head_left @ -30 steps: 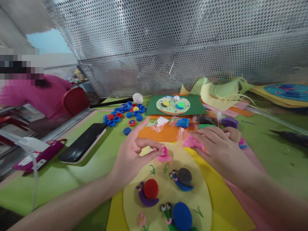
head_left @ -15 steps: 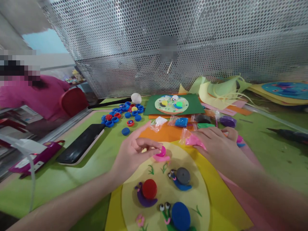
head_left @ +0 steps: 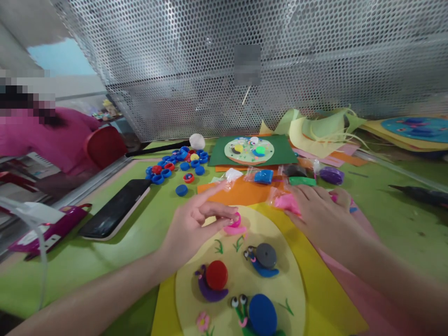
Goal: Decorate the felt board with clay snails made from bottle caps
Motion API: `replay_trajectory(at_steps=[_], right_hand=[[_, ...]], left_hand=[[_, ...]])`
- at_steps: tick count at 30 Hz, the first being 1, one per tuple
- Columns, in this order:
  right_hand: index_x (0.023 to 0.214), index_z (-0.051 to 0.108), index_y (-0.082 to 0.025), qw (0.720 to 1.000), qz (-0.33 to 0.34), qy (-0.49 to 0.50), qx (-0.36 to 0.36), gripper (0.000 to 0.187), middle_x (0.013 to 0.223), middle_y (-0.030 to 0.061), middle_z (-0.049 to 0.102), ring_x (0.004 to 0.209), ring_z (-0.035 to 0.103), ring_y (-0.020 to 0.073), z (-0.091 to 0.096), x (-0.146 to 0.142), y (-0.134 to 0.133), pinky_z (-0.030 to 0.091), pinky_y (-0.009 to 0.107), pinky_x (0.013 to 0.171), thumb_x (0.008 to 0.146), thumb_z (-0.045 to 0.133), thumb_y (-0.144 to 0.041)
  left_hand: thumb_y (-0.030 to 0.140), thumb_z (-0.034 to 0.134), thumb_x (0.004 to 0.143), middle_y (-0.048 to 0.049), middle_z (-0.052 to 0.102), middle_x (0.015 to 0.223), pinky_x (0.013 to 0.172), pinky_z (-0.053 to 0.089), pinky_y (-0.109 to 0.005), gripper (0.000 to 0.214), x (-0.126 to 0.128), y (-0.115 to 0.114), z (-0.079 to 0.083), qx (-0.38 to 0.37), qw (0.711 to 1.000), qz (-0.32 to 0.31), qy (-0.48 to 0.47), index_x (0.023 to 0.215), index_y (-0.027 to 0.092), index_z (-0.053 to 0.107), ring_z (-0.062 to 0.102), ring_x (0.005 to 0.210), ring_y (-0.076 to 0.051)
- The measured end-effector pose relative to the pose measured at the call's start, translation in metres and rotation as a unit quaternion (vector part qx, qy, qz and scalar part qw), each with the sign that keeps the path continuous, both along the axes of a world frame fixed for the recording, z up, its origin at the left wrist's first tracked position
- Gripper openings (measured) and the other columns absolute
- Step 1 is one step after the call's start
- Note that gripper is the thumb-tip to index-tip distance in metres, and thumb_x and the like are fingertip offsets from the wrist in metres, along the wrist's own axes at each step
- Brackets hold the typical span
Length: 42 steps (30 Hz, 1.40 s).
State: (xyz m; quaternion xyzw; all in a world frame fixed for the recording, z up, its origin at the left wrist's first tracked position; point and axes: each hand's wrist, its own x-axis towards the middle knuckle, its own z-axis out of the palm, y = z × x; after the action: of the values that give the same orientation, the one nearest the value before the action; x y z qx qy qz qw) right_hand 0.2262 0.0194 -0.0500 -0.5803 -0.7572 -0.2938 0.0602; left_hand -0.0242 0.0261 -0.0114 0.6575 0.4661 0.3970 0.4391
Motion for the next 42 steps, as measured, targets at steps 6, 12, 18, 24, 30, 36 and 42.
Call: replay_trajectory(at_steps=[6,12,18,24,30,36,42], right_hand=[[0.111,0.056,-0.009,1.000,-0.006,0.001,-0.008,0.034,0.094,0.0129,0.064,0.078,0.056,0.0273,-0.001,-0.001,0.000,0.034,0.041,0.067,0.086,0.041,-0.026],[0.114,0.054,-0.008,0.999,-0.020,0.009,-0.035,0.034,0.099,0.0131,0.063,0.082,0.056,0.0269,0.000,-0.001,0.000,0.033,0.039,0.066,0.086,0.045,-0.026],[0.115,0.053,-0.010,0.998,-0.029,0.019,-0.054,0.034,0.104,0.0142,0.063,0.085,0.056,0.0265,0.004,-0.004,-0.001,0.033,0.040,0.070,0.087,0.044,-0.026],[0.120,0.050,-0.009,0.993,-0.057,0.029,-0.102,0.035,0.109,0.0132,0.060,0.091,0.054,0.0273,0.001,-0.004,0.001,0.032,0.042,0.075,0.089,0.041,-0.025],[0.121,0.049,-0.007,0.999,-0.024,0.003,-0.044,0.037,0.099,0.0133,0.062,0.084,0.053,0.0271,-0.012,-0.002,0.002,0.028,0.042,0.073,0.089,0.036,-0.022],[0.115,0.052,-0.006,0.999,-0.011,-0.028,0.044,0.033,0.093,0.0101,0.063,0.073,0.051,0.0216,-0.025,-0.004,0.006,0.025,0.041,0.075,0.088,0.035,-0.017],[0.113,0.054,-0.007,0.997,-0.002,-0.062,0.042,0.035,0.093,0.0113,0.060,0.073,0.048,0.0225,-0.026,0.000,0.005,0.025,0.041,0.069,0.090,0.031,-0.021]], left_hand=[[0.023,0.070,0.075,0.0016,0.074,0.080,0.067,0.056,-0.022,0.054,-0.001,0.001,-0.002,0.023,0.999,0.002,0.037,0.126,0.026,0.050,0.070,0.085,-0.019],[0.028,0.065,0.079,0.0010,0.075,0.084,0.067,0.055,-0.024,0.012,-0.001,0.001,-0.004,0.076,0.990,-0.005,0.115,0.091,0.026,0.068,0.070,0.081,-0.020],[0.030,0.063,0.081,0.0018,0.074,0.091,0.081,0.052,-0.025,0.031,-0.003,0.004,-0.011,0.086,0.980,-0.022,0.177,0.112,0.028,0.061,0.067,0.094,-0.018],[0.027,0.061,0.082,0.0033,0.073,0.092,0.089,0.049,-0.025,0.027,-0.002,0.004,-0.011,0.064,0.974,-0.057,0.210,0.108,0.027,0.061,0.064,0.101,-0.017],[0.025,0.065,0.080,0.0031,0.073,0.084,0.088,0.047,-0.029,0.037,0.000,0.009,-0.014,0.152,0.959,-0.077,0.226,0.116,0.024,0.054,0.066,0.091,-0.016],[0.014,0.065,0.081,0.0052,0.072,0.082,0.089,0.036,-0.031,0.044,0.004,0.010,-0.020,0.226,0.935,-0.144,0.232,0.119,0.024,0.047,0.061,0.093,-0.015],[0.016,0.064,0.083,0.0086,0.072,0.083,0.088,0.026,-0.034,0.047,0.006,0.013,-0.025,0.221,0.929,-0.166,0.246,0.123,0.031,0.044,0.058,0.099,-0.017]])
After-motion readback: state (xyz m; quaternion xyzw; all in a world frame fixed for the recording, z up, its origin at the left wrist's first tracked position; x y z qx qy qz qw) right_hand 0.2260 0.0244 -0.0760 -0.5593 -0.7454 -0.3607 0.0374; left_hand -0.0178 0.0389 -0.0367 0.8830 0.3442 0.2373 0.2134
